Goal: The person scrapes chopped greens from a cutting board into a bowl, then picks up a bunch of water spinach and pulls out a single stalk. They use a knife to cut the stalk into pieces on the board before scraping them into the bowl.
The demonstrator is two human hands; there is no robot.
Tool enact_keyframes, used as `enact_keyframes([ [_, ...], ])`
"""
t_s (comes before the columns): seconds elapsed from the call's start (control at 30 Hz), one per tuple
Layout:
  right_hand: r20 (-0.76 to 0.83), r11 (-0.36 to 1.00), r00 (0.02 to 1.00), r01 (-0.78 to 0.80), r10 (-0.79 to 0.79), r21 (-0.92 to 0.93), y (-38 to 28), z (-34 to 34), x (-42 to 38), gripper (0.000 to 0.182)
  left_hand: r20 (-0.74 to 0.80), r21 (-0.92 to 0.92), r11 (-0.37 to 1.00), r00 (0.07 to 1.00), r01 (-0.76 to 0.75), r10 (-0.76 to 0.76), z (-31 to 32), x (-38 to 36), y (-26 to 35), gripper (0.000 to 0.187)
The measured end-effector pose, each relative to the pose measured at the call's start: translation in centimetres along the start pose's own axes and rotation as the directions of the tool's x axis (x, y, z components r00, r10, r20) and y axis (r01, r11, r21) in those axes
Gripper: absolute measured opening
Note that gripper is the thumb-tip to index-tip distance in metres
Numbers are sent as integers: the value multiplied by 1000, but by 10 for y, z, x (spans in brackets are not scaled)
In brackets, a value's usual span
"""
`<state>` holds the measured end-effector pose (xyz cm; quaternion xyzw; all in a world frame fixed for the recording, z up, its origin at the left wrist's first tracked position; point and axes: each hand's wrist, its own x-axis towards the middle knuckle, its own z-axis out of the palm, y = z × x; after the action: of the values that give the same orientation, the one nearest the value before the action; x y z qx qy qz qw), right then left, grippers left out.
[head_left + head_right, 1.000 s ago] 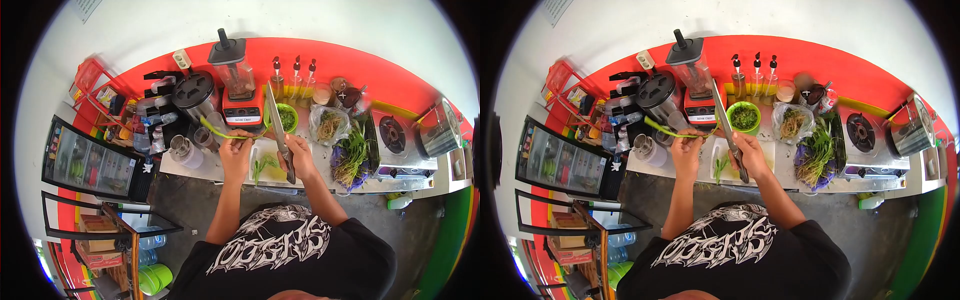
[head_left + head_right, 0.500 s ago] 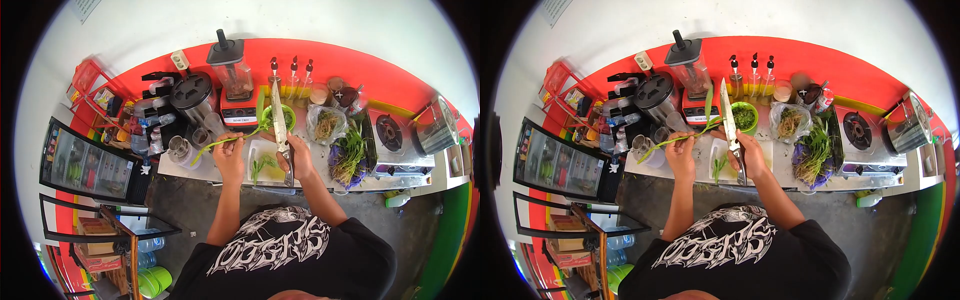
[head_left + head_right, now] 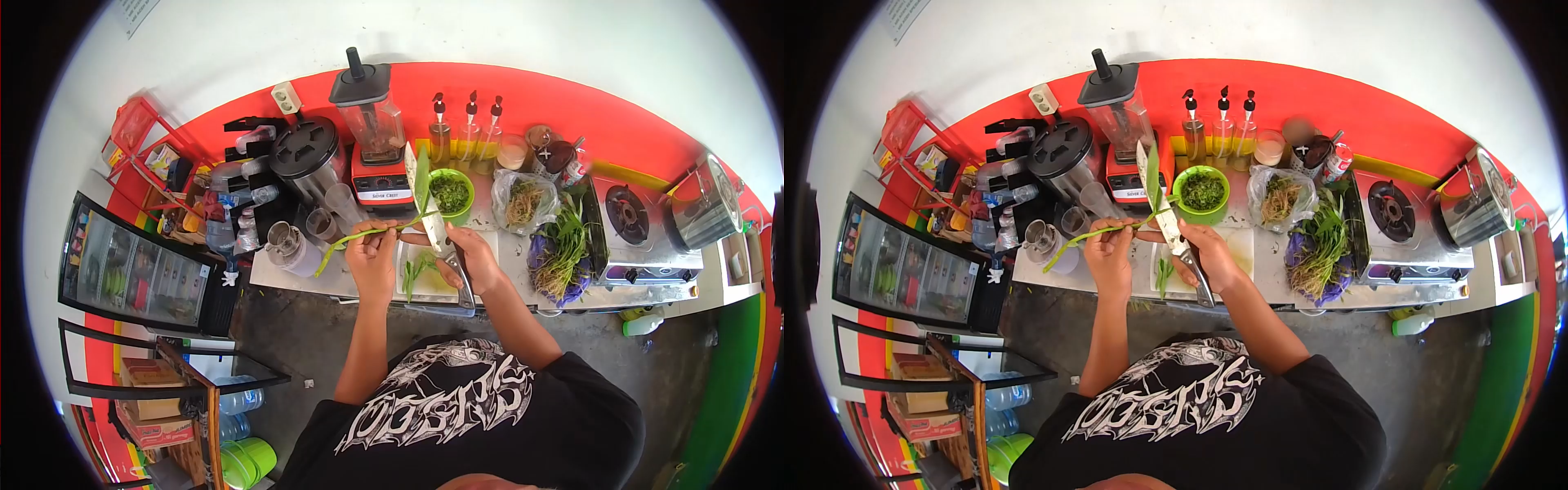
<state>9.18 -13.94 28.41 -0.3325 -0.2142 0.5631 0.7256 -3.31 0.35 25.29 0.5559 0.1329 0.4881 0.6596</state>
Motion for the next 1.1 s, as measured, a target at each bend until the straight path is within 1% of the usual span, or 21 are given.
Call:
enact_keyframes([
  [0.2,83,999,997,-4,6,-35,2,-4,2,51,35,-14,1000,999,-8,8,-6,-2,2,18],
  [0.33,92,999,996,19,-16,-31,6,-4,2,53,33,-14,1000,999,-6,7,-8,-5,4,19],
  [0.4,97,995,995,-7,17,-100,6,-3,1,48,49,-1,1000,998,28,-28,-8,-6,7,19],
  [0.53,101,994,995,11,0,-106,9,-2,3,52,28,19,1000,1000,15,-15,-6,-9,12,19],
  [0.6,83,984,996,39,-25,-172,11,-1,4,50,21,14,999,999,34,-34,-7,-11,15,19],
  [0.63,86,985,996,29,-14,-172,14,-4,6,50,11,16,999,999,36,-36,-8,-13,14,19],
  [0.7,115,907,990,125,-86,-403,20,-6,12,50,-13,1,999,999,41,-41,-13,-16,10,20],
  [0.73,60,880,994,112,-95,-461,18,2,9,50,-23,5,999,999,42,-42,-16,-20,8,20],
  [0.77,68,881,994,108,-86,-461,21,3,9,50,-44,8,999,998,49,-49,-19,-23,7,19],
  [0.83,38,783,996,90,-84,-616,28,3,13,45,-77,16,999,996,45,-43,-22,-26,8,19],
  [0.87,50,783,996,88,-73,-616,33,3,17,45,-97,17,999,994,46,-44,-23,-28,9,18],
  [0.93,-21,649,992,65,-124,-758,45,3,21,39,-135,24,998,990,51,-48,-28,-35,10,18],
  [0.97,-13,651,994,60,-107,-757,50,0,24,39,-166,49,998,985,46,-38,-32,-38,10,17],
  [1.03,-106,549,961,55,-257,-834,61,-9,34,38,-211,82,996,977,45,-27,-41,-44,13,16],
  [1.1,-106,540,964,43,-243,-840,66,-30,45,38,-298,84,995,954,44,-17,-52,-46,17,16],
])
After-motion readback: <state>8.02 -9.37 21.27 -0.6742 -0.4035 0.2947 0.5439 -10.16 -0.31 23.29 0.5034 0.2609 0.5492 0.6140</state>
